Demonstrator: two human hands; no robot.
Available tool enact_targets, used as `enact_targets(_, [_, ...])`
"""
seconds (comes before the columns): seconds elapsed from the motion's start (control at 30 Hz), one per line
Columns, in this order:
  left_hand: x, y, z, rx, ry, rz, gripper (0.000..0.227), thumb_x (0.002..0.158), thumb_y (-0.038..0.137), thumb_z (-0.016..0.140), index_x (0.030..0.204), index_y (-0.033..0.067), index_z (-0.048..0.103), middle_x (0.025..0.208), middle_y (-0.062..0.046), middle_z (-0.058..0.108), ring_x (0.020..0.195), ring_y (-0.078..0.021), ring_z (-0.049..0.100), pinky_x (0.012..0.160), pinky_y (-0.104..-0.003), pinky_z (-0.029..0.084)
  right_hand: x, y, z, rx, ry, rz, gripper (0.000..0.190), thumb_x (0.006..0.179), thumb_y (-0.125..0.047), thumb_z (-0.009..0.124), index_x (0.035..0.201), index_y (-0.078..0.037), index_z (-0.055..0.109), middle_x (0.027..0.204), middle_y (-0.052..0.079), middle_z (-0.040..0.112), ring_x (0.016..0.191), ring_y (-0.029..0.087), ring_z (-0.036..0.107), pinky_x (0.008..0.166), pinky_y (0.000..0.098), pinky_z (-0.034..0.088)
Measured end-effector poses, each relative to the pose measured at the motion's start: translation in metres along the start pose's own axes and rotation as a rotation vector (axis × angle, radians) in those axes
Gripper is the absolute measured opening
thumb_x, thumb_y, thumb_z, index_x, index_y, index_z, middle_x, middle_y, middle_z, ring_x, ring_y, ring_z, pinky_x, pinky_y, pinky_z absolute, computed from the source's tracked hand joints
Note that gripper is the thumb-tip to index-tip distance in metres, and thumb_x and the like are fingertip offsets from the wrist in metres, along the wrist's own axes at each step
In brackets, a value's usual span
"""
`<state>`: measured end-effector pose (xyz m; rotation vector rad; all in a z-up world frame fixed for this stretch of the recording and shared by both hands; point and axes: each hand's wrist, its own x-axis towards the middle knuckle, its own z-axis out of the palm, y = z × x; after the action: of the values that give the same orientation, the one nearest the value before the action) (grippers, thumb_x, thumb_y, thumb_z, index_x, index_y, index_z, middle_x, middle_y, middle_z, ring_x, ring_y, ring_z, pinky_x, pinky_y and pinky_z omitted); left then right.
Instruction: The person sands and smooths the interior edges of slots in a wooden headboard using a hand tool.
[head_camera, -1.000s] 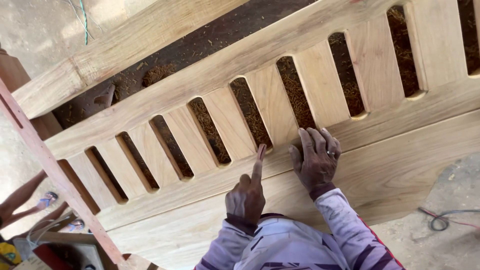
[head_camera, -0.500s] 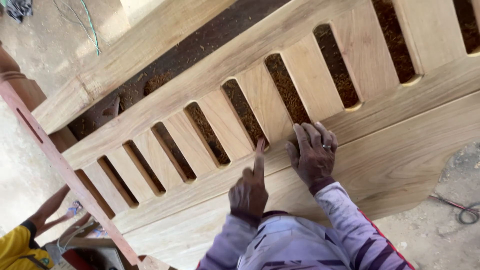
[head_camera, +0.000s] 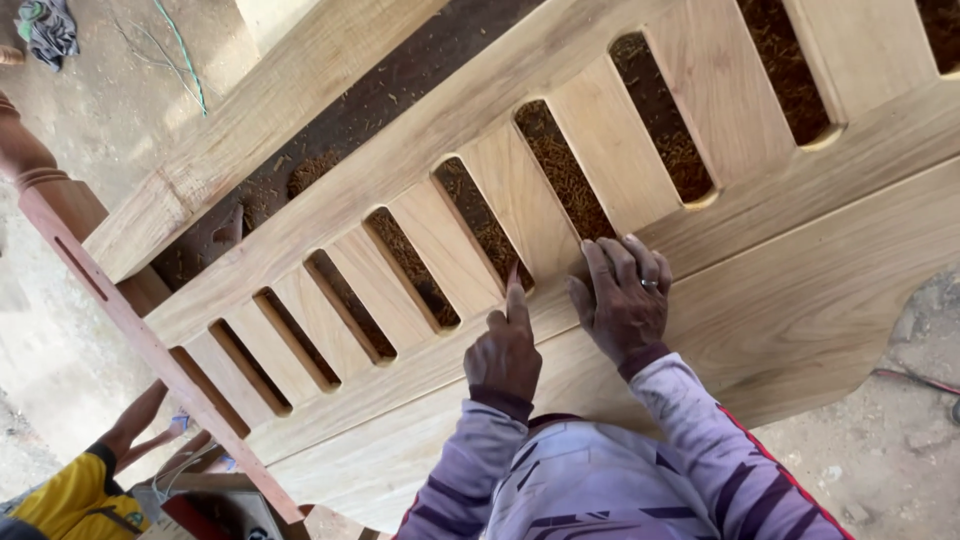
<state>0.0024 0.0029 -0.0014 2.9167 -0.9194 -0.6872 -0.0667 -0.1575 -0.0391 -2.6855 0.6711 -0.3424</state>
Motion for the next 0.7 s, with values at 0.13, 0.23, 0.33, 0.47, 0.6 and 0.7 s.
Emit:
enact_targets(0.13, [-0.008,0.005,-0.008,-0.050,-0.028,-0.001,0.081,0.083,0.000,0.053,0.160,0.0136,0.032,0.070,-0.013,0.061,0.047,-0.0284,0.063,0.042,-0.046,0.052,0.002,0.002,0.004,-0.010,0.022,0.020,0.046,0.098,-0.041,0.070,0.134,-0.013,0.067,0.136,0.007,0.063,0.135,0.031,0.049,0.116,0.0509,0.033])
enact_targets(0.23, [-0.012,0.001,0.002,0.009,-0.100,0.004,0.079,0.082,0.005,0.057,0.157,0.0101,0.032,0.074,-0.016,0.063,0.050,-0.0283,0.065,0.041,-0.045,0.053,-0.004,-0.001,0.002,0.004,-0.011,0.024,0.047,0.098,-0.042,0.069,0.135,-0.012,0.067,0.135,0.007,0.063,0.135,0.032,0.049,0.115,0.0509,0.033])
enact_targets(0.33, [-0.001,0.009,-0.016,0.019,0.001,0.004,0.066,0.091,0.006,0.056,0.154,0.0113,0.035,0.078,-0.013,0.064,0.051,-0.0277,0.064,0.041,-0.044,0.052,0.002,0.001,0.002,-0.012,0.001,0.003,0.046,0.099,-0.040,0.069,0.135,-0.012,0.067,0.135,0.008,0.062,0.136,0.032,0.048,0.116,0.0512,0.033])
enact_targets(0.47, [-0.009,0.017,-0.036,0.023,-0.115,-0.031,0.084,0.084,-0.001,0.055,0.163,0.0133,0.027,0.068,-0.011,0.062,0.047,-0.0240,0.063,0.039,-0.043,0.052,0.001,0.001,0.001,-0.002,-0.012,0.016,0.047,0.099,-0.041,0.069,0.136,-0.012,0.066,0.136,0.007,0.062,0.135,0.031,0.048,0.116,0.0508,0.033])
enact_targets(0.6, [-0.005,0.007,0.000,0.009,0.091,-0.010,0.079,0.088,0.002,0.056,0.161,0.0122,0.026,0.069,-0.011,0.060,0.048,-0.0239,0.061,0.038,-0.041,0.050,0.003,0.003,0.002,-0.015,-0.009,-0.011,0.047,0.099,-0.041,0.069,0.136,-0.012,0.066,0.136,0.008,0.062,0.135,0.031,0.048,0.116,0.0508,0.033])
enact_targets(0.7, [-0.035,0.002,0.003,-0.061,-0.031,-0.005,0.076,0.092,-0.004,0.052,0.162,0.0110,0.026,0.070,-0.012,0.060,0.043,-0.0177,0.059,0.035,-0.037,0.051,0.001,0.001,0.003,0.005,0.001,0.013,0.047,0.099,-0.043,0.069,0.134,-0.012,0.067,0.135,0.008,0.062,0.135,0.031,0.048,0.115,0.0508,0.033])
